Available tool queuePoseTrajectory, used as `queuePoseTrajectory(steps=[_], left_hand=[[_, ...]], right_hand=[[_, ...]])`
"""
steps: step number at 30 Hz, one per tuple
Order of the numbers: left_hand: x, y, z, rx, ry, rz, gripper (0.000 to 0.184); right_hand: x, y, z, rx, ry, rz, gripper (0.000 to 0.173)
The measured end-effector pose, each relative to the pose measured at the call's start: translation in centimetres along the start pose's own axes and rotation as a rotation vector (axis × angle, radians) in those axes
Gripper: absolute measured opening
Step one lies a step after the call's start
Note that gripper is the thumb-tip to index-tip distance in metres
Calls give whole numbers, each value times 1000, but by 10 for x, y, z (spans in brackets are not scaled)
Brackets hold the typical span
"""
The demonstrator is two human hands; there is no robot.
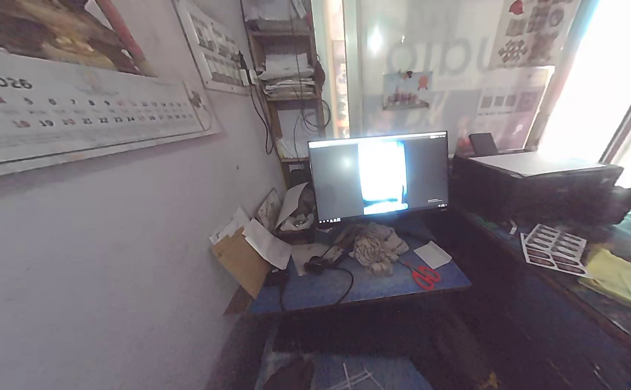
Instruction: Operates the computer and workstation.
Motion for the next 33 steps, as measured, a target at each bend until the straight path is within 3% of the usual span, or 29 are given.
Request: queuePoseTrajectory(steps=[5, 9, 11, 13, 16, 21, 23, 25, 27, 30, 33], left_hand=[[-1, 0, -1, 7, -12, -26, 54], [-2, 1, 1, -32, 25, -47, 55], [-3, 0, 1, -56, 31, -70, 56], [-4, -1, 1, -61, 26, -94, 58], [-16, -10, -9, -96, 89, -89, 57], [-7, -5, -2, -68, 36, -58, 56], [-4, -4, 1, -83, 39, -34, 57], [5, 5, 13, -90, -12, -42, 58], [11, 11, 20, -94, -15, -51, 58], [-1, 0, 6, -84, 68, -61, 58], [-4, -4, -3, -34, 75, -46, 57]], right_hand=[[-9, 12, -8, -25, -73, 47, 46], [-26, 33, -18, 30, 45, 55, 47], [-5, 6, 0, -67, -118, -1, 46], [6, -9, 11, -69, -89, -20, 52], [-1, 0, 4, -42, -49, 0, 53], [-5, 7, -2, -126, -131, -8, 47], [-17, 24, -12, -70, -75, 42, 46], [-11, 17, -8, -28, -71, 30, 46], [4, -2, 1, -64, -184, 2, 45], [-11, 17, -10, 1, -78, 49, 45], [-5, 11, -6, -39, -122, 8, 44]])
Point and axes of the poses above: each hand's wrist, its own z-axis towards the middle knuckle, its own x-axis out of the palm, y = z × x, the point moved 6 cm from there along z, towards the middle knuckle, and after that the axes turned 14 degrees about y, right-handed, at the moved point
